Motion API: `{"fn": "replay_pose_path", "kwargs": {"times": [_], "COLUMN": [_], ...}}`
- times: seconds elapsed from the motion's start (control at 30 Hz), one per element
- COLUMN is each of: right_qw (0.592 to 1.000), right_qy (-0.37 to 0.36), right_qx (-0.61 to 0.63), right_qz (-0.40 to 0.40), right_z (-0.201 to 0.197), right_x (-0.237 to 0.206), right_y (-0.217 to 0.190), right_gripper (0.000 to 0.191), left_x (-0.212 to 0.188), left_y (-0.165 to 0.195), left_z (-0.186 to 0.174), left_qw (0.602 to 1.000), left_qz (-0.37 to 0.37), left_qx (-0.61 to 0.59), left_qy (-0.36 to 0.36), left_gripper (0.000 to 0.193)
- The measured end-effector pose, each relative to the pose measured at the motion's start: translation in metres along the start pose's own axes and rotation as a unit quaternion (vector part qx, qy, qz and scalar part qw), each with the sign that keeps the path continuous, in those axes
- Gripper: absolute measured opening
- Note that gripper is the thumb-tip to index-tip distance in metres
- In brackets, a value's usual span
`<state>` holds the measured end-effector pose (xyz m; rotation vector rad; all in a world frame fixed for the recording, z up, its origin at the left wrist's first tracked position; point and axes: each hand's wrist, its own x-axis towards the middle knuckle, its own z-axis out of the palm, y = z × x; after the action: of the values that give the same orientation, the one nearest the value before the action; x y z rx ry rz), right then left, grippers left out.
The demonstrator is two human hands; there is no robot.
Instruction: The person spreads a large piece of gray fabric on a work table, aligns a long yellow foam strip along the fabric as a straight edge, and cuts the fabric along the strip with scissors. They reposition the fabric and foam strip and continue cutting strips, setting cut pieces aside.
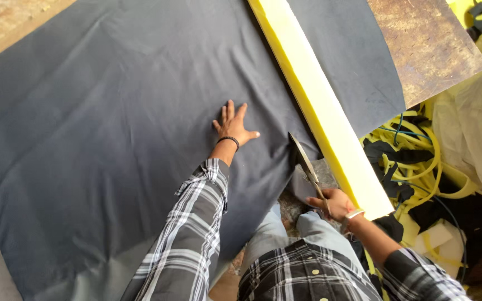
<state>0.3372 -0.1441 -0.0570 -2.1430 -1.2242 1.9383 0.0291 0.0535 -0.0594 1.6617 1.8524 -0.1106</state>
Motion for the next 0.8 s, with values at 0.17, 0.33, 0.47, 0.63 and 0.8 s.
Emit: {"fn": "replay_pose_path", "kwargs": {"times": [0.17,0.33,0.47,0.63,0.8], "right_qw": [1.0,0.996,1.0,0.999,0.995], "right_qy": [0.01,0.022,0.015,-0.001,0.04], "right_qx": [-0.011,-0.083,-0.022,-0.031,-0.021], "right_qz": [-0.003,0.016,0.008,0.017,-0.089], "right_z": [-0.002,-0.009,-0.018,-0.026,-0.026], "right_x": [0.017,0.029,0.042,0.067,0.092], "right_y": [-0.025,-0.047,-0.075,-0.103,-0.124], "right_gripper": [0.066,0.065,0.06,0.06,0.061], "left_x": [0.022,0.05,0.074,0.1,0.13], "left_y": [0.006,0.012,0.012,0.011,0.015], "left_z": [-0.039,-0.055,-0.068,-0.085,-0.106], "left_qw": [0.994,0.985,0.984,0.981,0.978], "left_qz": [-0.056,-0.093,-0.119,-0.138,-0.159], "left_qx": [0.033,0.062,0.036,0.039,0.024], "left_qy": [-0.087,-0.131,-0.128,-0.127,-0.133], "left_gripper": [0.15,0.166,0.167,0.169,0.169]}}
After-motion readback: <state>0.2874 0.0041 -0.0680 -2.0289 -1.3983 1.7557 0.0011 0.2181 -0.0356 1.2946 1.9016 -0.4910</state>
